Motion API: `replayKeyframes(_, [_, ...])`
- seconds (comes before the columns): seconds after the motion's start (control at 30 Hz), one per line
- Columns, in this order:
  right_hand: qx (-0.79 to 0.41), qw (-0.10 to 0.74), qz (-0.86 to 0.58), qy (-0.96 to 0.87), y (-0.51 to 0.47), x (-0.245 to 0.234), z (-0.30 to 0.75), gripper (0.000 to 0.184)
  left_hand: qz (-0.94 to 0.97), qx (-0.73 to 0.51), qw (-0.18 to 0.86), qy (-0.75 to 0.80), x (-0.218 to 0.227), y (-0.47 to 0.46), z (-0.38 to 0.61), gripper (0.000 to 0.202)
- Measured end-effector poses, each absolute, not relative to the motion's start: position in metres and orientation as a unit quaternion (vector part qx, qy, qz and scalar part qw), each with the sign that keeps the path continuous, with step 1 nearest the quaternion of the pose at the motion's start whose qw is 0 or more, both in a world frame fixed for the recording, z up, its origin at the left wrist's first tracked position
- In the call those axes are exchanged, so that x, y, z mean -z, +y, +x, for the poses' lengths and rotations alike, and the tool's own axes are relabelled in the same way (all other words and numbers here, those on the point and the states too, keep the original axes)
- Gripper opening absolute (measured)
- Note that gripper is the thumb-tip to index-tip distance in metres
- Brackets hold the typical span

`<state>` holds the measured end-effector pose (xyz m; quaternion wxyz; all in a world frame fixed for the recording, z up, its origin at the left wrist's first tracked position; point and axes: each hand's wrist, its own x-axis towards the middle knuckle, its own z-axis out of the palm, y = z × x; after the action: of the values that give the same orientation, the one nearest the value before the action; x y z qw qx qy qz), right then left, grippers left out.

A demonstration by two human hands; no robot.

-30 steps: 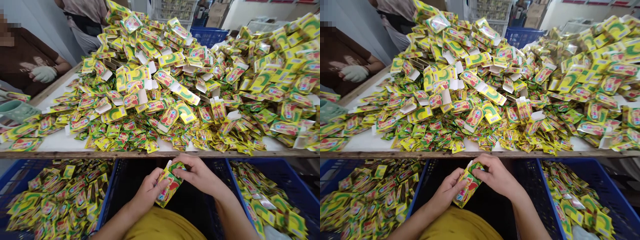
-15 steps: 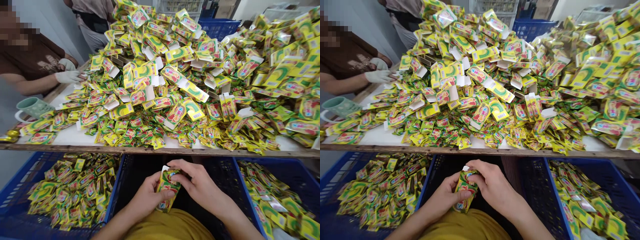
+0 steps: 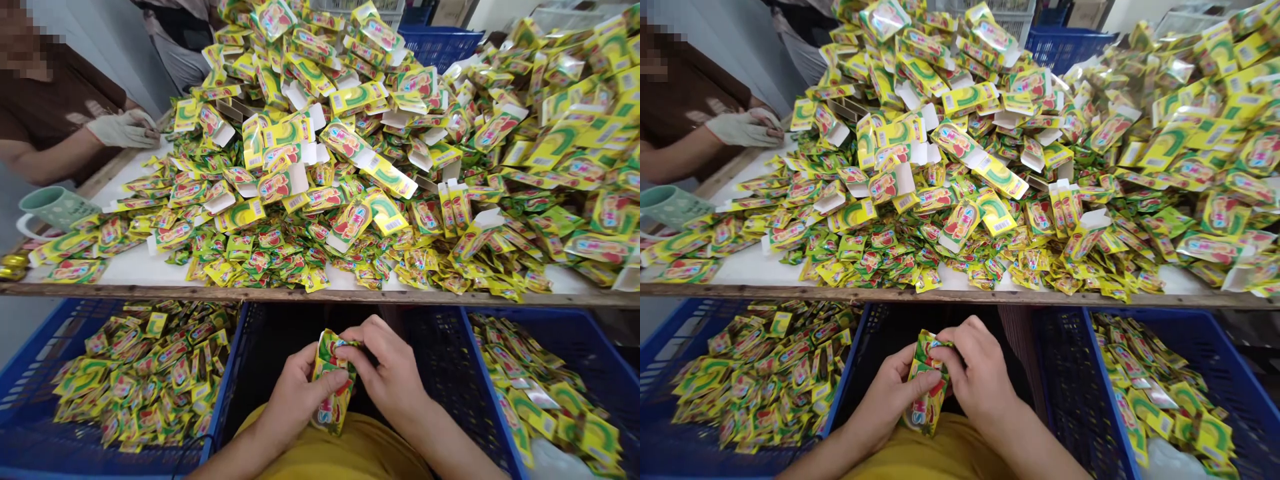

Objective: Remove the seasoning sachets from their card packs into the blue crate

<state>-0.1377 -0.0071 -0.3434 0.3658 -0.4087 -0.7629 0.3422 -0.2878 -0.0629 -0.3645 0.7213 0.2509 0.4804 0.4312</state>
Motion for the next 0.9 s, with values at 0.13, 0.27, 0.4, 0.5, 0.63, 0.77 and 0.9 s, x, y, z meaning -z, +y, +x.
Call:
replayKeyframes(0.13, [-0.343,0.452,-0.407,-0.716,-0.017,0.348,-0.147,0.010,0.259,-0.435,0.690,0.518,0.352,-0.059,-0.283,0.024])
replayKeyframes(0.27, [-0.398,0.404,-0.368,-0.737,-0.011,0.340,-0.146,0.007,0.200,-0.445,0.698,0.524,0.338,-0.053,-0.279,0.007])
replayKeyframes(0.4, [-0.487,0.275,-0.396,-0.728,0.001,0.323,-0.136,0.003,0.185,-0.407,0.729,0.519,0.333,-0.051,-0.282,0.008])
replayKeyframes(0.5, [-0.484,0.267,-0.406,-0.728,0.004,0.318,-0.133,0.004,0.226,-0.381,0.737,0.511,0.337,-0.052,-0.290,0.015])
replayKeyframes(0.63, [-0.456,0.267,-0.403,-0.747,-0.001,0.325,-0.138,0.007,0.287,-0.371,0.737,0.486,0.346,-0.056,-0.297,0.030])
replayKeyframes(0.77, [-0.409,0.286,-0.449,-0.741,-0.008,0.334,-0.145,0.009,0.273,-0.395,0.728,0.490,0.350,-0.056,-0.295,0.035])
replayKeyframes(0.9, [-0.392,0.230,-0.430,-0.780,-0.005,0.332,-0.142,0.010,0.271,-0.388,0.743,0.473,0.354,-0.056,-0.292,0.040])
